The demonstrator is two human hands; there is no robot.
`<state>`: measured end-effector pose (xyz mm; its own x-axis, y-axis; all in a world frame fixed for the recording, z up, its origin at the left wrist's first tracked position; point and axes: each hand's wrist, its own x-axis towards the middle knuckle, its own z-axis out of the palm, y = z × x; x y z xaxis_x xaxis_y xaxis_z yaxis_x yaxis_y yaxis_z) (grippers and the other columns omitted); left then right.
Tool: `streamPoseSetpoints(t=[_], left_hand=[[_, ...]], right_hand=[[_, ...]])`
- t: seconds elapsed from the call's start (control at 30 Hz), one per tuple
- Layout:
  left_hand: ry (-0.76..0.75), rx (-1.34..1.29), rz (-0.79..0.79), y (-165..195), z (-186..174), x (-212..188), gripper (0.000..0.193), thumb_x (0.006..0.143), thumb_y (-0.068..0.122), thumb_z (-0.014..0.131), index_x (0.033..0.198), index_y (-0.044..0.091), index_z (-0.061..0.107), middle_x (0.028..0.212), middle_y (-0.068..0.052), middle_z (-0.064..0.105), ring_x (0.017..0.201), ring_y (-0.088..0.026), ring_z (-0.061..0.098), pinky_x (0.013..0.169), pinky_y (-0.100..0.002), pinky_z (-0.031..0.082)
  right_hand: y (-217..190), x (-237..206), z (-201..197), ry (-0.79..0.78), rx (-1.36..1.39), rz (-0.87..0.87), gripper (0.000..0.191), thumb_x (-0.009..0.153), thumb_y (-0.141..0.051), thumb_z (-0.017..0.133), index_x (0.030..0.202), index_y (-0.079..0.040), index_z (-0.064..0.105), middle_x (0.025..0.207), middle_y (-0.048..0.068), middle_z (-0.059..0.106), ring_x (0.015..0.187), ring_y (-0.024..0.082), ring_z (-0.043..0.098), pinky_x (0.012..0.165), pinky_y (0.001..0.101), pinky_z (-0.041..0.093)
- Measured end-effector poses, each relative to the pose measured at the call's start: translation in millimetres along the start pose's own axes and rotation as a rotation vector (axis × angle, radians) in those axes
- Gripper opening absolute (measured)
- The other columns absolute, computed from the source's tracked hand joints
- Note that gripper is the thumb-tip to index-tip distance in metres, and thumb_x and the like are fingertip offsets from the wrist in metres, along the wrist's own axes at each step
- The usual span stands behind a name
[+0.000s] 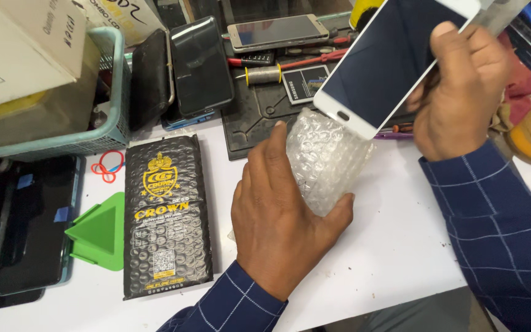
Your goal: The person unpacks two mobile phone screen assemblies from protective packaging and cleans them with a small brush. They wipe the front and back surfaces of each screen, then rewrap one in bubble wrap.
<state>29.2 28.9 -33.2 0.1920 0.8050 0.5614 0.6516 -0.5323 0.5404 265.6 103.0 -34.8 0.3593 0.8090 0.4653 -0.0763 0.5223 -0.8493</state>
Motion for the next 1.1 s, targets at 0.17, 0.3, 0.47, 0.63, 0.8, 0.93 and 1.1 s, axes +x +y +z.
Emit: streamPoseSetpoints(t=[0.17,0.3,0.47,0.63,0.8,0.93,1.1], left_hand=[[-0.031,-0.001,-0.042,-0.7,-0.4,2.0,0.106,0.064,0.036,0.091,0.145,-0.005,0.035,0.124,-0.023,0.055,0.112,-0.04,0.058,0.09,-0.048,0.05],[-0.037,-0.022,-0.069,-2.2,0.1,4.2,0.106,0.064,0.035,0.09,0.145,-0.006,0.035,0.125,-0.024,0.055,0.113,-0.04,0.057,0.092,-0.048,0.049],[-0.032,-0.041,-0.076,-3.8,2.4,2.8,0.106,0.063,0.033,0.09,0.144,-0.008,0.035,0.124,-0.025,0.055,0.113,-0.041,0.057,0.092,-0.048,0.049],[-0.035,-0.086,-0.076,-5.0,3.3,1.1,0.103,0.065,0.033,0.089,0.143,-0.008,0.036,0.123,-0.025,0.055,0.111,-0.041,0.058,0.092,-0.048,0.05],[0.003,-0.093,-0.06,-6.8,4.2,0.3,0.103,0.067,0.033,0.089,0.144,-0.009,0.035,0.123,-0.026,0.056,0.11,-0.041,0.058,0.091,-0.048,0.05],[0.02,-0.095,-0.059,-8.7,4.1,0.0,0.103,0.068,0.034,0.088,0.145,-0.009,0.034,0.123,-0.026,0.056,0.111,-0.041,0.058,0.092,-0.048,0.05],[0.058,-0.101,-0.05,-10.1,4.6,0.4,0.102,0.069,0.033,0.088,0.145,-0.009,0.034,0.124,-0.026,0.056,0.112,-0.04,0.058,0.093,-0.048,0.05]], right_hand=[[1.3,-7.7,13.6,0.017,0.028,0.033,0.016,0.113,-0.013,0.061,0.1,-0.003,0.058,0.076,0.006,0.064,0.05,0.008,0.051,0.048,0.0238,0.039],[-2.7,-14.2,20.3,0.04,0.003,0.103,0.015,0.109,-0.014,0.06,0.098,-0.003,0.06,0.076,0.003,0.063,0.051,0.006,0.049,0.046,0.0215,0.037],[-3.8,-21.7,25.1,0.042,0.002,0.152,0.016,0.107,-0.014,0.06,0.095,-0.003,0.06,0.074,0.002,0.062,0.05,0.005,0.049,0.046,0.0208,0.038],[-0.2,-31.5,26.8,0.007,-0.009,0.176,0.018,0.105,-0.013,0.062,0.091,-0.003,0.058,0.071,0.003,0.062,0.048,0.005,0.048,0.043,0.0199,0.036],[7.2,-42.3,28.1,-0.058,-0.081,0.187,0.014,0.102,-0.014,0.063,0.095,-0.002,0.06,0.072,0.002,0.064,0.049,0.004,0.049,0.044,0.0199,0.037],[12.3,-49.0,28.8,-0.142,-0.016,0.227,0.015,0.103,-0.015,0.064,0.098,-0.002,0.06,0.072,0.002,0.062,0.051,0.004,0.05,0.046,0.0208,0.038],[14.7,-49.4,28.5,-0.189,0.027,0.248,0.015,0.102,-0.015,0.063,0.105,0.0,0.064,0.076,0.001,0.064,0.055,0.004,0.049,0.048,0.0203,0.037]])
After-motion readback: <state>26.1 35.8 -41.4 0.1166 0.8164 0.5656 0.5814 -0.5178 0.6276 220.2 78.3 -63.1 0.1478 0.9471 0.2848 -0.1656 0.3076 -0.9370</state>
